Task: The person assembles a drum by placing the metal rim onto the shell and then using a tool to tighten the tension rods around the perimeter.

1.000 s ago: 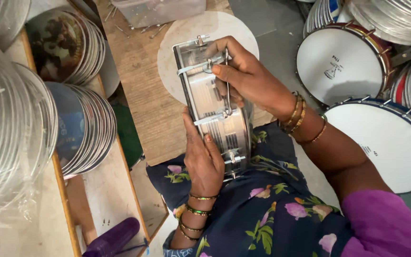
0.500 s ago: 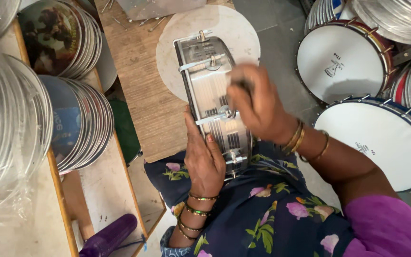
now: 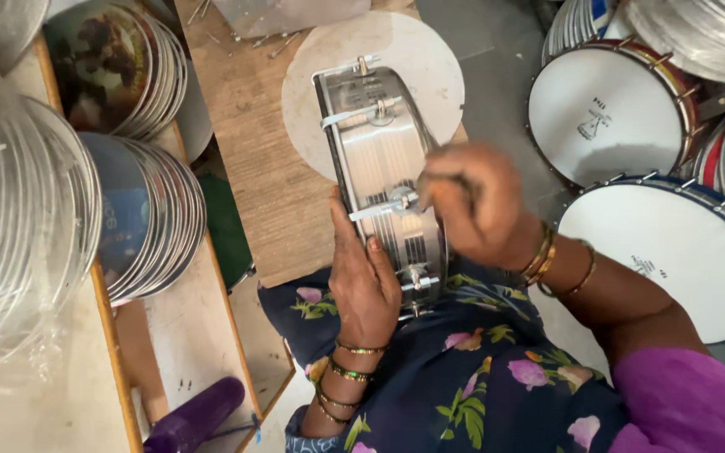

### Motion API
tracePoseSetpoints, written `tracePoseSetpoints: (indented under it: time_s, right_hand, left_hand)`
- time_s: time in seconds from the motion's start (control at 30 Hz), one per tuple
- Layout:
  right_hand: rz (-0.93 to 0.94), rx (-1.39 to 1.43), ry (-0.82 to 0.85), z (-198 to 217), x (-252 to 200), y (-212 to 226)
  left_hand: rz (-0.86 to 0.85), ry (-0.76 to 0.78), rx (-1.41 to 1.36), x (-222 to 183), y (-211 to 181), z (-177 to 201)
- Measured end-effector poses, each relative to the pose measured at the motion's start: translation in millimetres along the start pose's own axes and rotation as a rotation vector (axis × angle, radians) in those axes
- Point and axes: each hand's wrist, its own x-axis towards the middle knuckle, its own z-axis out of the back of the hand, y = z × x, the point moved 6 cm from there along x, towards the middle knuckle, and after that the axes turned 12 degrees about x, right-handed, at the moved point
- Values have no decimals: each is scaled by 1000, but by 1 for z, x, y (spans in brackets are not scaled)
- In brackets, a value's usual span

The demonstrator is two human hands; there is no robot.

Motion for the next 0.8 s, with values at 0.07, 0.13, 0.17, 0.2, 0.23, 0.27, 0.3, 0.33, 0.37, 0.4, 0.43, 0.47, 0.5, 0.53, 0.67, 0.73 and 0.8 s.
tracePoseSetpoints:
  time_s: [0.07, 0.13, 0.17, 0.2, 0.23, 0.27, 0.3, 0.33, 0.37, 0.4, 0.43, 0.47, 0.5, 0.53, 0.67, 0.73, 0.8]
  right_hand:
    - [75, -38, 83, -6, -3, 0]
    - [76, -10, 68, -6, -1, -1]
    - [79, 7, 60, -7, 2, -1]
    - [-39, 30, 35, -6, 8, -10]
    - [-158, 50, 6, -3, 14, -19]
    - [-278, 70, -22, -1, 20, -28]
    - [-460, 159, -11, -1, 28, -44]
    - [-641, 251, 4, -1, 35, -60]
    - [-824, 348, 27, -3, 35, -70]
    - [-815, 370, 38, -4, 38, -69]
    - [-806, 392, 52, -4, 39, -68]
    - [-797, 414, 65, -4, 40, -68]
    - [-697, 360, 15, 3, 40, -64]
    - [-596, 306, -34, 8, 38, -57]
    - [-206, 175, -204, 21, 3, -16]
    - [-148, 101, -51, 14, -9, -7]
    - [109, -71, 168, 0, -9, -4]
  left_hand:
    - [2, 5, -6, -1, -2, 1]
    - [-5, 6, -5, -3, -2, 1]
    - [-9, 5, -1, -3, -2, 1]
    - [-14, -4, 6, -3, -2, 1]
    - [-22, -8, 12, -3, -2, 1]
    - [-31, -12, 17, -3, -2, 1]
    - [-21, -1, 14, -2, -1, 0]
    - [-11, 11, 11, -2, -1, 0]
    - [4, 23, 9, -3, -1, -1]
    - [9, 30, 7, -2, -1, -1]
    - [15, 35, 6, -2, -1, -1]
    - [22, 40, 4, -2, 0, -2]
    - [16, 36, 2, -1, 0, -1]
    - [10, 31, 0, -1, 0, 0]
    - [-9, 12, 1, -2, 2, 1]
    - [0, 17, -5, -3, 1, 0]
    - [0, 15, -15, -1, 0, 0]
